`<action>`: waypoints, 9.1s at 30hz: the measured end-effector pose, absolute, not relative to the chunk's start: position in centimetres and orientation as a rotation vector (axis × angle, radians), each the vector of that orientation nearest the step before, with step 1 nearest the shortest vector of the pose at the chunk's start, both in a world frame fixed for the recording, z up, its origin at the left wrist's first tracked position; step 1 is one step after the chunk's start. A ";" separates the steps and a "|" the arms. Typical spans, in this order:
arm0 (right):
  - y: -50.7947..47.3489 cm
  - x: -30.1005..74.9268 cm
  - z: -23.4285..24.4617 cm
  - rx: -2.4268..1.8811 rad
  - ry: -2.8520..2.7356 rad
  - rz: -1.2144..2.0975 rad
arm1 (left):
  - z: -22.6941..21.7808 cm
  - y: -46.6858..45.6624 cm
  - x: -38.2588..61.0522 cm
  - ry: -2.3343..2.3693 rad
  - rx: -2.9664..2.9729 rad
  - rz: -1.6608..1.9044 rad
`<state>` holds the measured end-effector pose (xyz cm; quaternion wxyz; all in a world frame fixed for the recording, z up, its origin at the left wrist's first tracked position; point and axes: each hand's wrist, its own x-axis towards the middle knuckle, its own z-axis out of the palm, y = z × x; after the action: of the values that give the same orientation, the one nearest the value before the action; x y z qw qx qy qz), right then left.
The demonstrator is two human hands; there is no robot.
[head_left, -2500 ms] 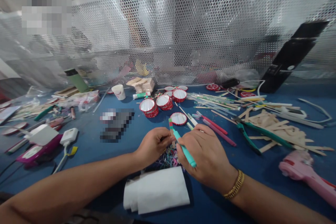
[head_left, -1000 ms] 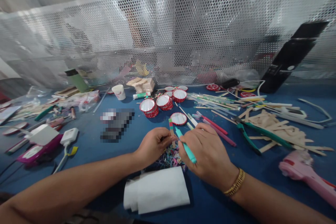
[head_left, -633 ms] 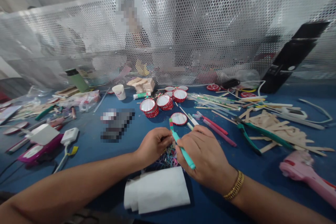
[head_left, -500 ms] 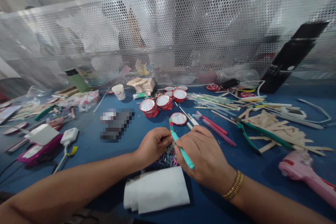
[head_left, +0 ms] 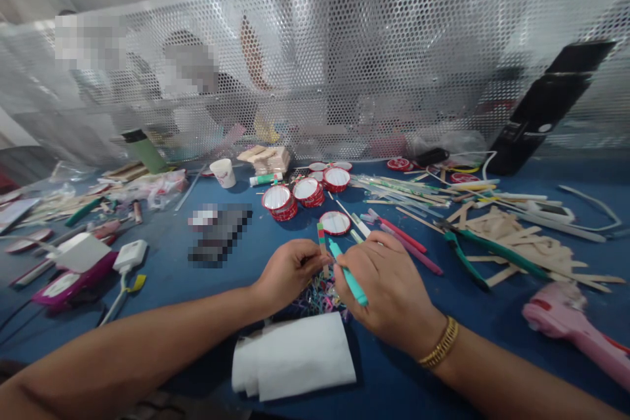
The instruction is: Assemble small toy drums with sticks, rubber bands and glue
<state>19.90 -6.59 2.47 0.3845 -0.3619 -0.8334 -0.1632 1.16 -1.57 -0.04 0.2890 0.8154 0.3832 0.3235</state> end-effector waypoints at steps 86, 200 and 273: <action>-6.9 19.6 2.6 -0.812 -2.093 -0.417 | -0.3 -1.6 1.2 1.005 2.158 0.879; -6.8 19.6 2.4 -0.895 -2.129 -0.446 | -0.1 -1.6 1.3 1.022 2.159 0.883; -6.9 19.4 2.4 -0.883 -2.147 -0.442 | -0.1 -1.6 1.3 1.026 2.167 0.880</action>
<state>19.41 -6.91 2.37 0.3794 -0.3456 -0.8407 -0.1729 1.30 -1.56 -0.14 0.2895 0.8122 0.3843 0.3298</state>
